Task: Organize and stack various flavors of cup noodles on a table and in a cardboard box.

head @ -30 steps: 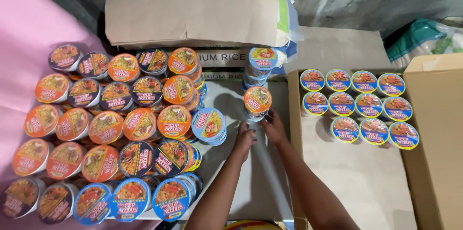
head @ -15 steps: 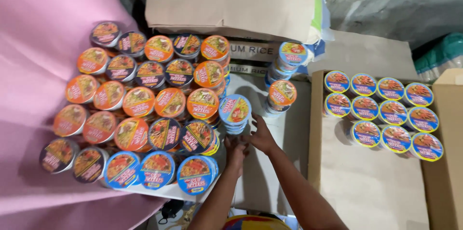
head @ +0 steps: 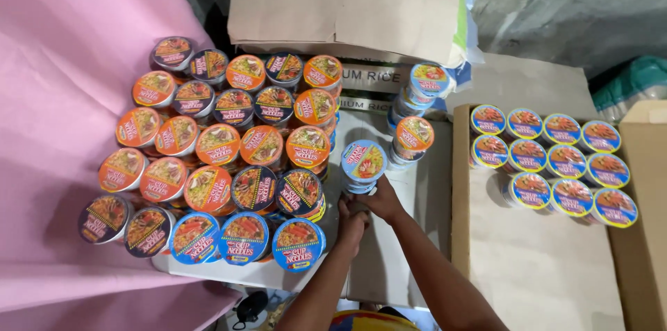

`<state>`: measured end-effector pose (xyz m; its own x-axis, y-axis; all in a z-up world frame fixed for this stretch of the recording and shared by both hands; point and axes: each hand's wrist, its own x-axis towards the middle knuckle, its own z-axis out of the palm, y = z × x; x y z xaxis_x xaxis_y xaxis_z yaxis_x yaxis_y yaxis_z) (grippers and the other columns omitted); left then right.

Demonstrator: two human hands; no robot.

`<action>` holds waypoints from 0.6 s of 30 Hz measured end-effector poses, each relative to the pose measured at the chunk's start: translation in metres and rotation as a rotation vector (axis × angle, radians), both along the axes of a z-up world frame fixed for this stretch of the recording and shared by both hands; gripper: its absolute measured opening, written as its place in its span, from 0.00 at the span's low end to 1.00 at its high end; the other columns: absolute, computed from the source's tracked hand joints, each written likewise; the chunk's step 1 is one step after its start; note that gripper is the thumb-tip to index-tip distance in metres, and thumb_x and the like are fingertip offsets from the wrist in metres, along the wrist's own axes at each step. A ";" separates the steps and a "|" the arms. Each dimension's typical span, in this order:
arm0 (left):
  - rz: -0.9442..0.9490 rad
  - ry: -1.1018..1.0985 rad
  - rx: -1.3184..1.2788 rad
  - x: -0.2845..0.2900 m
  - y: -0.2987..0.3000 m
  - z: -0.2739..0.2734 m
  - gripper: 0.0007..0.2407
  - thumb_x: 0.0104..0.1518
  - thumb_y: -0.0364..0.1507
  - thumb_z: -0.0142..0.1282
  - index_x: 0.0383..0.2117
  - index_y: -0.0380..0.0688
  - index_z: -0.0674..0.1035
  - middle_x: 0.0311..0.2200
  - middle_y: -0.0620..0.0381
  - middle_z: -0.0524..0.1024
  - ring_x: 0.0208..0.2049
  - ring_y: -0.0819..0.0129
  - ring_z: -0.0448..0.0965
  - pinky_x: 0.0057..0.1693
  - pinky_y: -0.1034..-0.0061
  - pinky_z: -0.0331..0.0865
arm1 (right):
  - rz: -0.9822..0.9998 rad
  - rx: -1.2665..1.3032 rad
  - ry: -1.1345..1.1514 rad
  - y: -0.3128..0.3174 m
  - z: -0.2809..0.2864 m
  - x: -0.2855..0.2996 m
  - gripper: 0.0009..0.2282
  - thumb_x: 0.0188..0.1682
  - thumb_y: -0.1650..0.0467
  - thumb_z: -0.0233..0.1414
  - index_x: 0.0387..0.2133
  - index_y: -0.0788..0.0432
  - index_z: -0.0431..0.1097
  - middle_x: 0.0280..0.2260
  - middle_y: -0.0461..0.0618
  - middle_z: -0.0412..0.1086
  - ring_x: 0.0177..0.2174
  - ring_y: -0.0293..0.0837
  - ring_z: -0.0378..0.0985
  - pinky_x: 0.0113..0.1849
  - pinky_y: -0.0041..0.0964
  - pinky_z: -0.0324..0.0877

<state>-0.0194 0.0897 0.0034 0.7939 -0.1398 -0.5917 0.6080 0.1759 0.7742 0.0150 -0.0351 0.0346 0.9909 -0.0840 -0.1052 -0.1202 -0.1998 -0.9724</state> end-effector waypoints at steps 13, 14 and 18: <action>-0.250 -0.048 0.084 -0.016 -0.050 -0.007 0.38 0.47 0.23 0.51 0.70 0.56 0.51 0.63 0.63 0.63 0.48 0.67 0.74 0.40 0.72 0.73 | -0.204 -0.011 0.060 -0.063 -0.030 -0.052 0.26 0.35 0.71 0.68 0.50 0.59 0.71 0.47 0.48 0.76 0.49 0.43 0.76 0.50 0.41 0.70; -0.278 -0.030 0.091 -0.017 -0.055 -0.009 0.39 0.47 0.23 0.51 0.70 0.57 0.51 0.63 0.62 0.63 0.49 0.66 0.73 0.41 0.71 0.72 | -0.201 0.058 0.017 -0.070 -0.042 -0.054 0.26 0.35 0.71 0.68 0.50 0.60 0.70 0.48 0.48 0.75 0.49 0.43 0.76 0.50 0.41 0.70; -0.313 0.005 0.073 -0.016 -0.067 -0.028 0.40 0.46 0.23 0.50 0.71 0.59 0.48 0.65 0.61 0.63 0.52 0.66 0.72 0.44 0.70 0.72 | -0.201 0.162 -0.077 -0.080 -0.055 -0.057 0.28 0.37 0.72 0.68 0.53 0.60 0.68 0.49 0.50 0.73 0.50 0.43 0.74 0.51 0.43 0.70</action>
<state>-0.0356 0.0223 -0.0246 0.7161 -0.3335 -0.6132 0.6279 -0.0760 0.7746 -0.0415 -0.1155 -0.0208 0.9617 -0.2677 -0.0587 -0.0665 -0.0203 -0.9976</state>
